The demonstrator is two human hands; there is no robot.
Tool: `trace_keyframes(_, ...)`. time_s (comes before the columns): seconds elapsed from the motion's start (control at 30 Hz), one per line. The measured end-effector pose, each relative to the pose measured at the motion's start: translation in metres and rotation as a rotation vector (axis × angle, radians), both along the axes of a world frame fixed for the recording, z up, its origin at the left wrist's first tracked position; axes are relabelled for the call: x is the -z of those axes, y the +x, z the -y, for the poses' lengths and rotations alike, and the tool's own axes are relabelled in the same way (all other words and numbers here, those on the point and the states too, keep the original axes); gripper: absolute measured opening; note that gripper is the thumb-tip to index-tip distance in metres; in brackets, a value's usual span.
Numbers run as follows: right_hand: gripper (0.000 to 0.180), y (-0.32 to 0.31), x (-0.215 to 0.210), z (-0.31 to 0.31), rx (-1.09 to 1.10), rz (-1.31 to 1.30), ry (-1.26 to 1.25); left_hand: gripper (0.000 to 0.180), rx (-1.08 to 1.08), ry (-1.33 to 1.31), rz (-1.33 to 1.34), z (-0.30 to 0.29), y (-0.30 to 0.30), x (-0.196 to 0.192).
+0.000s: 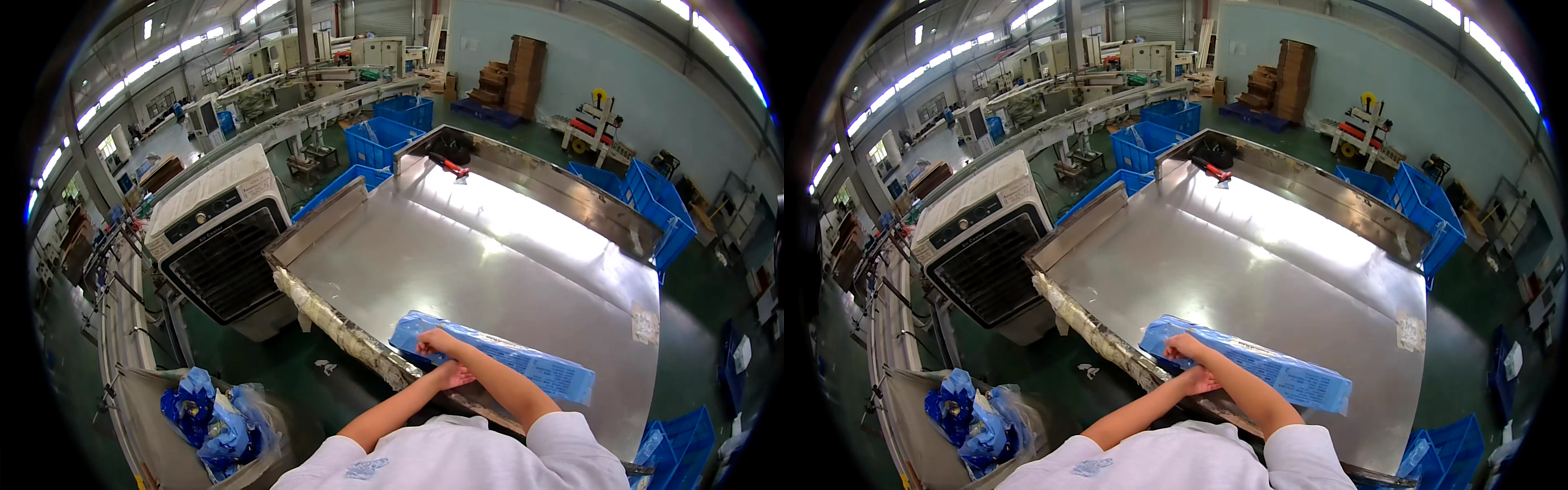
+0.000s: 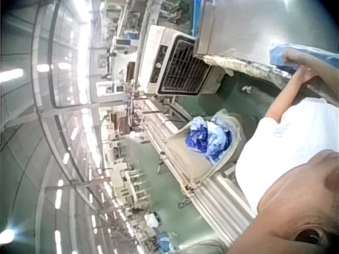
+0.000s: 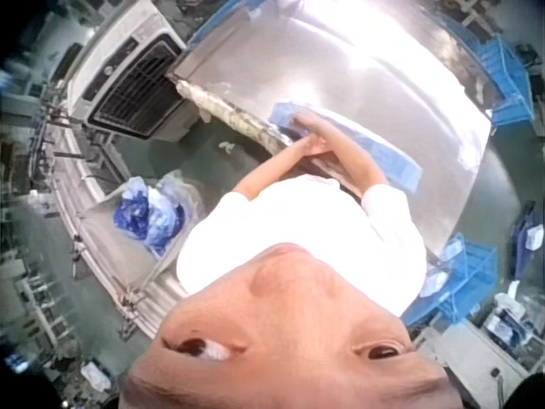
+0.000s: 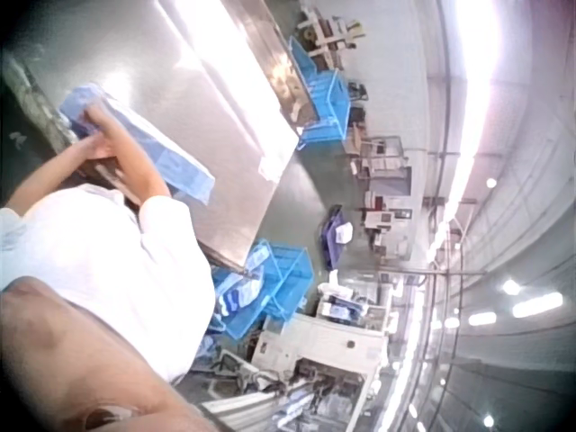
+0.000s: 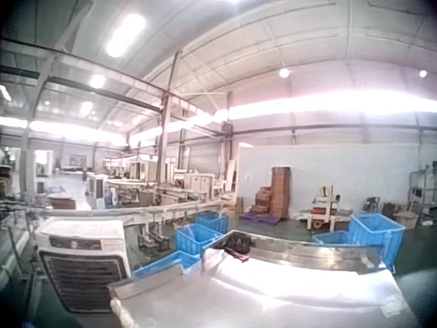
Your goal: The person unpacks multi-roll toilet paper packages from blue crates, opens the plastic wrap, and places individual rolls onto a conveyor belt. The person repeats this process for multiple packages, discarding empty plastic wrappers into a nearby bin.
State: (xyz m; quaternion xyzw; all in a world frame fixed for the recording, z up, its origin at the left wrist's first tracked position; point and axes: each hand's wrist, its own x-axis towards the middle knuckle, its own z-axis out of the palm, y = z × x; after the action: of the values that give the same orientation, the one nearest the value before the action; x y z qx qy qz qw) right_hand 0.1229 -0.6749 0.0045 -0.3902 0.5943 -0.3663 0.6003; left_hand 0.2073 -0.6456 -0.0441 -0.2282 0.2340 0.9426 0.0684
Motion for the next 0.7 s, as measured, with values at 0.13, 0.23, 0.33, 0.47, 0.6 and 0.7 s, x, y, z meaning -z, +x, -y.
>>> trace_keyframes(0.13,0.02,-0.02,-0.015,-0.055,0.259,-0.591,-0.472,0.033,0.011,0.033,0.147,0.004,0.001,-0.009)
trace_keyframes(0.23,0.026,-0.14,-0.019,-0.111,0.501,-1.066,-0.384,0.029,0.051,0.15,0.211,0.012,0.011,-0.002)
trace_keyframes(0.33,0.055,-0.241,0.007,-0.2,0.414,-1.037,0.643,0.029,0.143,0.337,0.326,0.014,0.011,-0.005)
trace_keyframes(0.47,0.066,-0.271,0.072,-0.284,0.144,-0.735,0.92,0.05,0.076,0.385,0.324,0.016,0.011,0.017)
trace_keyframes(0.6,0.053,-0.186,0.06,-0.298,0.696,-0.973,0.902,0.057,-0.02,0.501,0.485,0.023,-0.011,0.03)
trace_keyframes(0.7,0.038,-0.183,0.099,-0.322,0.909,-1.34,0.631,0.06,0.127,0.413,0.54,0.014,-0.039,0.033)
